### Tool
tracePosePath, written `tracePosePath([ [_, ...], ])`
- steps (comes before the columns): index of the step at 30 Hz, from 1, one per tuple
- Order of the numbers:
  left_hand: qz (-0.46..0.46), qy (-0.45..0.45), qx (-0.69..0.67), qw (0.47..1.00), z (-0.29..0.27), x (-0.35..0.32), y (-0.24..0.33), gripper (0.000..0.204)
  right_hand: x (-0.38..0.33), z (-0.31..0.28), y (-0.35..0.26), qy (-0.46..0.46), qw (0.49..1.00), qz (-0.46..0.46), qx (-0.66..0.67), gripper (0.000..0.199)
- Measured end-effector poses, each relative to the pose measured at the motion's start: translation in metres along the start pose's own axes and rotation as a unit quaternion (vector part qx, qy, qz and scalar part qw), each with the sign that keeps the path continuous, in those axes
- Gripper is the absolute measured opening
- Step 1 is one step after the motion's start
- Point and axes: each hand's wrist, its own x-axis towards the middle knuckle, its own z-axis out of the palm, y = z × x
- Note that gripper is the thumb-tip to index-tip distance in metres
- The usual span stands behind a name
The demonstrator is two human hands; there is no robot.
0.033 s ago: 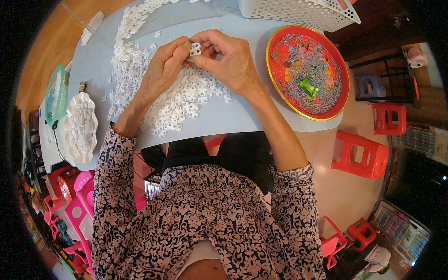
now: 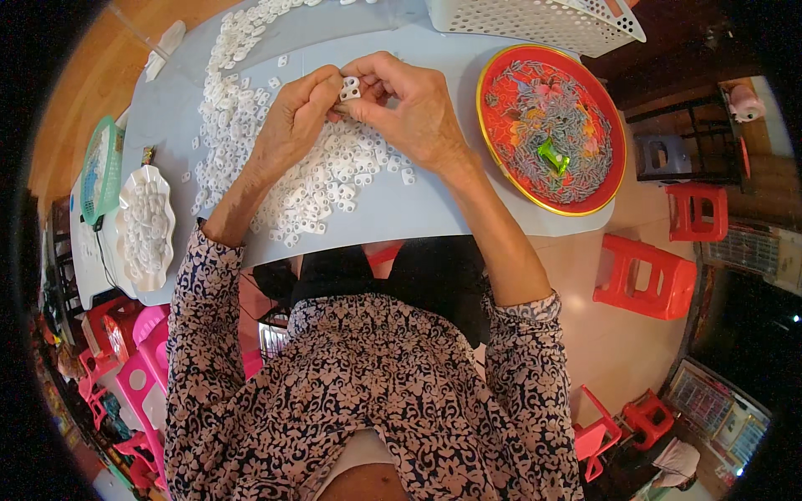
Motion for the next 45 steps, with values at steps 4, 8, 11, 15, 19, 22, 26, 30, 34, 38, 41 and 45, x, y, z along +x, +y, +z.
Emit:
tracePosePath([
  [4, 0.002, 0.006, 0.034, 0.999, 0.001, 0.000, 0.000, 0.025, 0.000, -0.001, -0.005, 0.001, 1.000, -0.001, 0.001, 0.024],
  [8, 0.016, 0.017, 0.061, 0.998, 0.003, -0.001, -0.002, 0.023, 0.000, -0.002, -0.010, -0.004, 0.999, -0.012, -0.030, 0.021],
  [11, 0.033, 0.025, 0.061, 0.997, 0.006, -0.003, 0.002, 0.023, -0.001, -0.003, -0.013, -0.006, 0.999, -0.013, -0.034, 0.020],
  [15, 0.016, 0.011, 0.073, 0.997, 0.004, -0.003, 0.004, 0.024, -0.001, -0.005, -0.014, -0.006, 0.999, -0.028, -0.030, 0.018],
  [19, 0.008, 0.001, 0.059, 0.998, 0.004, -0.003, 0.005, 0.026, 0.000, -0.004, -0.010, -0.008, 0.999, -0.037, -0.018, 0.017],
  [22, -0.010, -0.018, 0.036, 0.999, 0.004, -0.003, 0.011, 0.027, -0.001, -0.006, -0.009, 0.008, 0.999, -0.040, -0.008, 0.016],
  [26, -0.026, -0.032, 0.039, 0.998, 0.000, -0.002, 0.000, 0.029, 0.000, -0.006, -0.002, -0.039, 0.996, 0.025, 0.073, 0.012],
  [30, -0.026, -0.036, 0.057, 0.997, -0.004, 0.000, 0.006, 0.029, 0.001, -0.011, -0.002, -0.044, 0.982, 0.105, 0.151, 0.013],
  [34, -0.005, -0.040, 0.037, 0.999, -0.004, 0.000, 0.003, 0.029, 0.001, -0.009, -0.003, -0.038, 0.985, 0.104, 0.129, 0.015],
  [38, 0.005, -0.050, 0.040, 0.998, -0.004, 0.000, 0.000, 0.024, 0.001, -0.005, -0.002, -0.008, 0.987, 0.106, 0.119, 0.017],
  [41, 0.047, 0.042, -0.024, 0.998, -0.007, 0.003, -0.014, 0.020, 0.011, -0.014, -0.005, 0.052, 0.995, 0.058, 0.068, 0.016],
  [45, 0.017, 0.148, -0.078, 0.986, -0.031, 0.008, -0.014, 0.026, 0.055, -0.056, -0.039, 0.166, 0.985, -0.016, -0.046, 0.015],
])
